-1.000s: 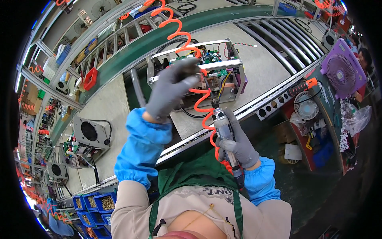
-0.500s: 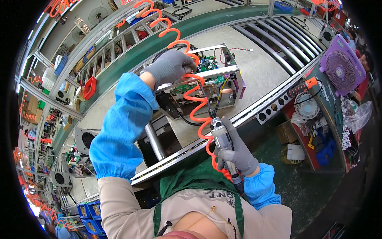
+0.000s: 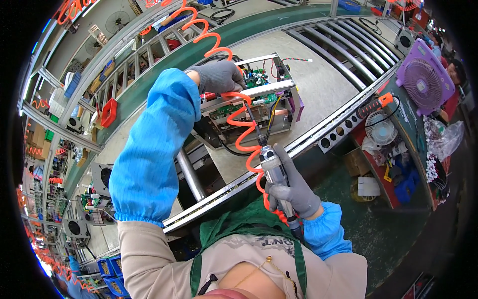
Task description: Assembling and wiring an electronic power supply unit on a production line.
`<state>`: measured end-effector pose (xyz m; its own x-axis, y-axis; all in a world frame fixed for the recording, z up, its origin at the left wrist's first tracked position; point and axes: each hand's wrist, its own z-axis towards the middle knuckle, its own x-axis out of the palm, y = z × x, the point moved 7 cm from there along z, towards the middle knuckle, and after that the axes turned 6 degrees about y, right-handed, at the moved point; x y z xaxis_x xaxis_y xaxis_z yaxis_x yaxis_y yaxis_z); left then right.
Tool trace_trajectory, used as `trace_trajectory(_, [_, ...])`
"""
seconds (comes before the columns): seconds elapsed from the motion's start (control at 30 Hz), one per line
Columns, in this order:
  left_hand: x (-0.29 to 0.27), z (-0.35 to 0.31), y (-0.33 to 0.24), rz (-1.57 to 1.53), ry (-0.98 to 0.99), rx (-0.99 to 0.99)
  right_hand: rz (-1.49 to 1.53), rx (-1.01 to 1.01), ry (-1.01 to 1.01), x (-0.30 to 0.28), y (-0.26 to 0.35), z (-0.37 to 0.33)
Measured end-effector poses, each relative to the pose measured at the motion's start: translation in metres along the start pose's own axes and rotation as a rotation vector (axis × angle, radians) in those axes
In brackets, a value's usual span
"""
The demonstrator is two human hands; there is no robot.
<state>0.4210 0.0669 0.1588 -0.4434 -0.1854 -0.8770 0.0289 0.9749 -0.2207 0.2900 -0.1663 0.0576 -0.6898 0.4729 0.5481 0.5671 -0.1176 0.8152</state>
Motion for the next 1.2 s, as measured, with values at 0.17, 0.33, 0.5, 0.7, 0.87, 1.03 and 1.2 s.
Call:
trace_trajectory(0.17, [-0.002, 0.002, 0.000, 0.013, -0.012, -0.049, 0.003, 0.002, -0.018, 0.002, 0.002, -0.001])
trace_trajectory(0.33, [-0.004, 0.006, 0.002, 0.046, -0.017, -0.064, 0.019, 0.001, 0.001, 0.003, 0.001, -0.001])
trace_trajectory(0.5, [-0.002, 0.004, 0.000, 0.035, -0.005, -0.118, 0.027, 0.015, 0.007, 0.004, 0.001, -0.001])
trace_trajectory(0.7, [0.007, 0.009, 0.009, -0.061, 0.000, 0.000, -0.057, 0.020, -0.045, 0.002, 0.001, 0.000])
trace_trajectory(0.87, [0.007, 0.005, 0.013, -0.084, 0.026, 0.022, -0.051, -0.001, -0.013, 0.005, 0.002, -0.001])
trace_trajectory(1.03, [0.008, -0.008, 0.008, -0.144, 0.084, -0.007, -0.022, 0.001, -0.027, 0.011, 0.004, -0.005])
trace_trajectory(1.2, [0.015, -0.036, -0.008, -0.326, 0.161, 0.093, -0.031, -0.025, -0.060, 0.013, 0.002, -0.008])
